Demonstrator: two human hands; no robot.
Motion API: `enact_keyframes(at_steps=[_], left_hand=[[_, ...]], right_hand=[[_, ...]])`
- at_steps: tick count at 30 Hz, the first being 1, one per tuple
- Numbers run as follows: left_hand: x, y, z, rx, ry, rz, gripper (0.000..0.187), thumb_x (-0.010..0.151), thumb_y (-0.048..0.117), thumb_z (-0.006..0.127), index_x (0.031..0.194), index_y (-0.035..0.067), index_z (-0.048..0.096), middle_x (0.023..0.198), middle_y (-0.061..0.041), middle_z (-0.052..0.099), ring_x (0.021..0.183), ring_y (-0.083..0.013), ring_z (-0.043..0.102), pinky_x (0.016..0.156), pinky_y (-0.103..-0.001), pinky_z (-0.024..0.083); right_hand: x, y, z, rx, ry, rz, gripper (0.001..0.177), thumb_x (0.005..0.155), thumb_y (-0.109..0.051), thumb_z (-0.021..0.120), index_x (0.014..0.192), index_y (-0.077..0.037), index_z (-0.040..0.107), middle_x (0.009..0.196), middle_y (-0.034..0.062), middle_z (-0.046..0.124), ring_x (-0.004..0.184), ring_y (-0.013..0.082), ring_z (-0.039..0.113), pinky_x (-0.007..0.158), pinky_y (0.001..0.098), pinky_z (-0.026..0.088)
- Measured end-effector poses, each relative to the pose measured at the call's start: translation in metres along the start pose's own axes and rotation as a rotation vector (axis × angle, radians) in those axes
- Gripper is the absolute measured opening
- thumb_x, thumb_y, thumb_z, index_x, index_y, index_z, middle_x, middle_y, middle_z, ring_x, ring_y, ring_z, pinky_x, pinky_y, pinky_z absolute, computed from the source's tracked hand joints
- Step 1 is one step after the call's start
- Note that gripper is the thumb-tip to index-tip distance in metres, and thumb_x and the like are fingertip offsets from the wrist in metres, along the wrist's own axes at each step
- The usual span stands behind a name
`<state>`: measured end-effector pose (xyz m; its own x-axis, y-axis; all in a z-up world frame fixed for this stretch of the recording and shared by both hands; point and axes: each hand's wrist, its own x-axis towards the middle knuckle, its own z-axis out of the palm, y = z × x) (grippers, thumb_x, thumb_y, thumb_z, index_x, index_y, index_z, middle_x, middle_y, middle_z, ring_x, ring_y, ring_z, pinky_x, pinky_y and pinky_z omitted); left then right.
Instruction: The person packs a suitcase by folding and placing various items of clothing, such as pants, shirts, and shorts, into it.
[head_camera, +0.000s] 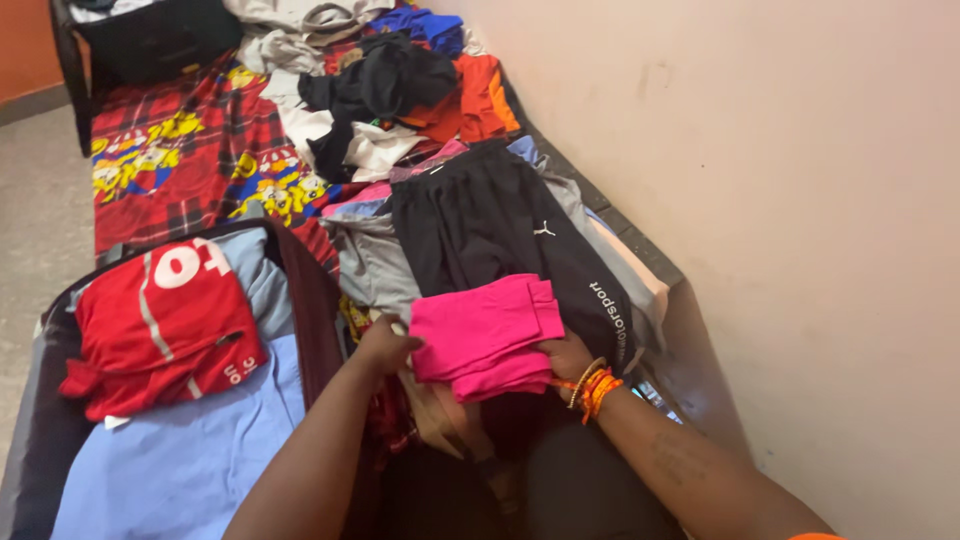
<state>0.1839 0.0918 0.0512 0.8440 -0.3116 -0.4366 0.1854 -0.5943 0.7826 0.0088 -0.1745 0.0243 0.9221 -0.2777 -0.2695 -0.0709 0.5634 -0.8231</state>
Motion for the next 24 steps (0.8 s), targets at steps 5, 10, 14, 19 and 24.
enact_keyframes(at_steps=[5,10,14,19,24], left_hand=[[-0.058,0.041,0.012,0.503,0.174,0.577,0.092,0.071,0.049,0.088,0.144,0.007,0.05,0.134,-0.026,0.056,0.121,-0.0424,0.059,0.101,-0.047,0.05],[-0.118,0.092,0.04,0.658,0.197,0.81,0.119,0.055,0.056,0.093,0.149,0.006,0.042,0.142,-0.028,0.049,0.127,-0.0505,0.052,0.101,-0.055,0.043],[-0.108,0.091,0.043,0.218,0.13,0.738,0.072,0.079,0.035,0.075,0.138,0.004,0.05,0.124,-0.028,0.064,0.113,-0.0449,0.063,0.092,-0.05,0.052],[-0.062,0.062,0.022,0.109,0.341,0.636,0.034,0.082,0.021,0.065,0.111,0.003,0.064,0.095,-0.026,0.072,0.094,-0.0463,0.069,0.081,-0.053,0.054],[-0.027,0.027,-0.014,0.368,0.53,0.214,0.058,0.081,0.019,0.068,0.128,-0.01,0.049,0.111,-0.033,0.07,0.107,-0.0452,0.069,0.097,-0.05,0.055]], right_hand=[[-0.003,-0.001,0.005,-0.44,-0.054,-0.334,0.042,0.089,0.0,0.074,0.129,0.003,0.064,0.12,0.0126,0.075,0.109,0.0187,0.07,0.098,0.0347,0.056],[-0.041,-0.038,0.046,-0.404,-0.118,-0.455,0.07,0.081,0.006,0.074,0.147,-0.004,0.05,0.132,0.0079,0.067,0.116,0.014,0.064,0.101,0.0304,0.052],[-0.039,-0.055,0.041,-0.414,-0.052,-0.477,0.074,0.083,0.006,0.069,0.153,-0.007,0.045,0.142,0.0072,0.064,0.124,0.0132,0.061,0.104,0.0274,0.049],[-0.012,-0.065,-0.007,-0.593,0.411,-0.578,0.051,0.09,-0.003,0.071,0.139,-0.006,0.059,0.128,0.0116,0.069,0.118,0.0202,0.065,0.1,0.0301,0.053],[-0.027,-0.067,-0.009,-1.295,0.408,-0.923,0.034,0.085,-0.022,0.082,0.116,-0.014,0.069,0.126,0.0111,0.072,0.121,0.0308,0.067,0.105,0.0406,0.053]])
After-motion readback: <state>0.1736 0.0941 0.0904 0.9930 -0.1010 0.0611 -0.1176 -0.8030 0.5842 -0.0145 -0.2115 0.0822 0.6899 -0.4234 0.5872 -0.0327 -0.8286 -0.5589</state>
